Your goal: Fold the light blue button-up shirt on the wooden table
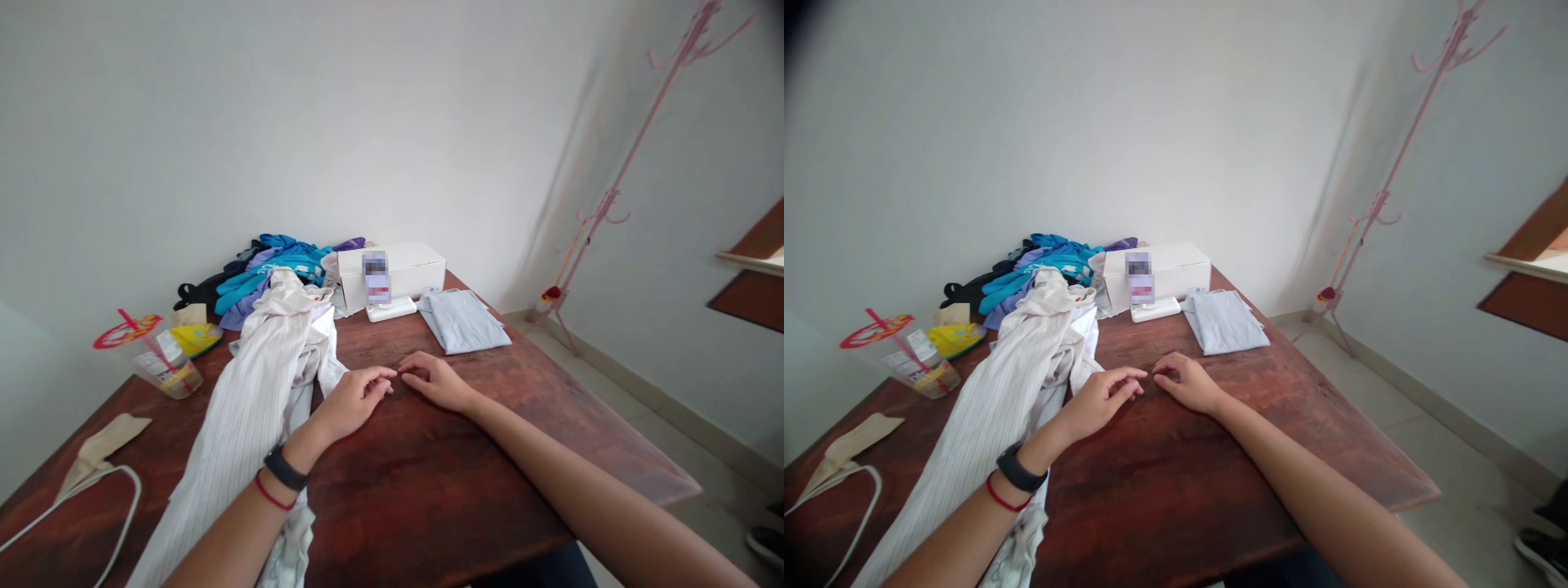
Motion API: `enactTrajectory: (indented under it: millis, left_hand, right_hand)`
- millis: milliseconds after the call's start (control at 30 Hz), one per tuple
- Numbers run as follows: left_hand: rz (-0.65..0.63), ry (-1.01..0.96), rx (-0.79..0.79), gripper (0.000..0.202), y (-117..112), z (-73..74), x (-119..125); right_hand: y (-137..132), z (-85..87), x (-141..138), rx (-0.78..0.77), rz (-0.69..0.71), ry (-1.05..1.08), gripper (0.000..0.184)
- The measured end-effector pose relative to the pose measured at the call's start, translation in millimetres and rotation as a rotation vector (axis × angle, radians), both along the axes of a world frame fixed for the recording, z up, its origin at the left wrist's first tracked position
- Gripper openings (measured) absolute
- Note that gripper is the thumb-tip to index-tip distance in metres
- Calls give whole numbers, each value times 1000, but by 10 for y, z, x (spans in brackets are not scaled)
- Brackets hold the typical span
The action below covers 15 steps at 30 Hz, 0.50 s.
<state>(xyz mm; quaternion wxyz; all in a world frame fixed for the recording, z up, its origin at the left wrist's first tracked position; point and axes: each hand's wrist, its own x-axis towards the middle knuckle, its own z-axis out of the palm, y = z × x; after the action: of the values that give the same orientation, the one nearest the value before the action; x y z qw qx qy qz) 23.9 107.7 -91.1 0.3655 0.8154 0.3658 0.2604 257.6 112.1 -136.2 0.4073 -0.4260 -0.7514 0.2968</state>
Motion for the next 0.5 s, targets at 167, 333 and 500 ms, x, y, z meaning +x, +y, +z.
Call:
enactTrajectory:
  millis: [167,333,500]
  left_hand:
    - [-6,13,17,30,3,-1,-10]
    - [-9,17,28,29,-23,41,-9]
    - [-24,19,21,30,-44,76,-2]
  right_hand:
    - [32,-44,23,-83,-9,6,26]
    - [48,-67,37,-137,-14,43,31]
    - [54,-76,43,-229,16,128,36]
